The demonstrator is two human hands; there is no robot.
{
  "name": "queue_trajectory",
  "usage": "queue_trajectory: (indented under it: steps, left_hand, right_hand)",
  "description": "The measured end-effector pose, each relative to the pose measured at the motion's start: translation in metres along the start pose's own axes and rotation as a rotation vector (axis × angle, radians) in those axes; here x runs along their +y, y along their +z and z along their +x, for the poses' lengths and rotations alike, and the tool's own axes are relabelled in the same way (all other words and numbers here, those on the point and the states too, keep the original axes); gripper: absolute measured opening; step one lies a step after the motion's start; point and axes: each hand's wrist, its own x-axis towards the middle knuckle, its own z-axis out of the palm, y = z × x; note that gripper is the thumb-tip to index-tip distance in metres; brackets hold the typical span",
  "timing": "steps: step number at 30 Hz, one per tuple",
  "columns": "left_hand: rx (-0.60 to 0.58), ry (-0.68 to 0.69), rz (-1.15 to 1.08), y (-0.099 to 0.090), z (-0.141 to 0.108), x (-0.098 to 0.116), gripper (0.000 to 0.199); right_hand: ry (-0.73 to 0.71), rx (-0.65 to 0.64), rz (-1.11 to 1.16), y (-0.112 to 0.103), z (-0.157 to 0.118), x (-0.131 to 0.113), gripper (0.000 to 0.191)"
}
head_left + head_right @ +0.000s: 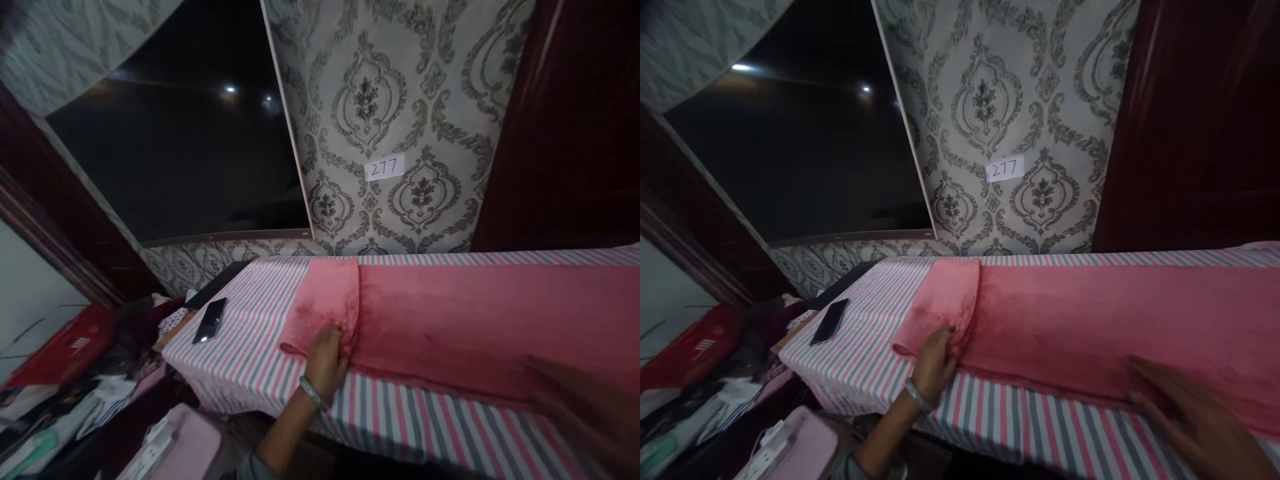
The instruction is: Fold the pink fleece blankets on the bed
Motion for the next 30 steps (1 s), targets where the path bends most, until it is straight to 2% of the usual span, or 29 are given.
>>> queue_trajectory:
  steps: [3, 5, 8, 12, 15, 20, 26, 30]
  left_hand:
    - [0.047, -0.001, -0.062, 0.005, -0.003, -0.003, 0.033]
    - [0.059, -0.006, -0.102, 0.004, -0.004, -0.002, 0.032]
    - [0.085, -0.013, -0.141, 0.003, -0.004, -0.002, 0.032]
    - [0.151, -0.010, -0.148, 0.003, -0.003, -0.002, 0.030]
    - [0.180, 0.002, -0.159, 0.004, -0.005, -0.003, 0.029]
    - [0.186, 0.012, -0.129, 0.010, -0.010, -0.006, 0.030]
    - [0.213, 0.097, -0.033, 0.014, -0.006, -0.002, 0.035]
    - [0.210, 0.126, -0.023, 0.016, 0.003, 0.015, 0.042]
  right_hand:
    - [0.081, -0.071, 0.054, 0.015, 0.029, -0.046, 0.039]
    - [0.129, -0.147, 0.164, 0.038, 0.055, -0.080, 0.044]
    - [0.150, -0.309, 0.402, 0.086, 0.096, -0.124, 0.048]
    - [0.401, -0.438, 0.670, 0.153, 0.143, -0.159, 0.058]
    - [0.544, -0.453, 0.779, 0.190, 0.169, -0.175, 0.063]
    - [0.509, -0.444, 0.798, 0.226, 0.192, -0.190, 0.059]
    - [0.401, -0.361, 0.670, 0.252, 0.217, -0.193, 0.065]
    - [0.304, -0.246, 0.547, 0.252, 0.230, -0.181, 0.064]
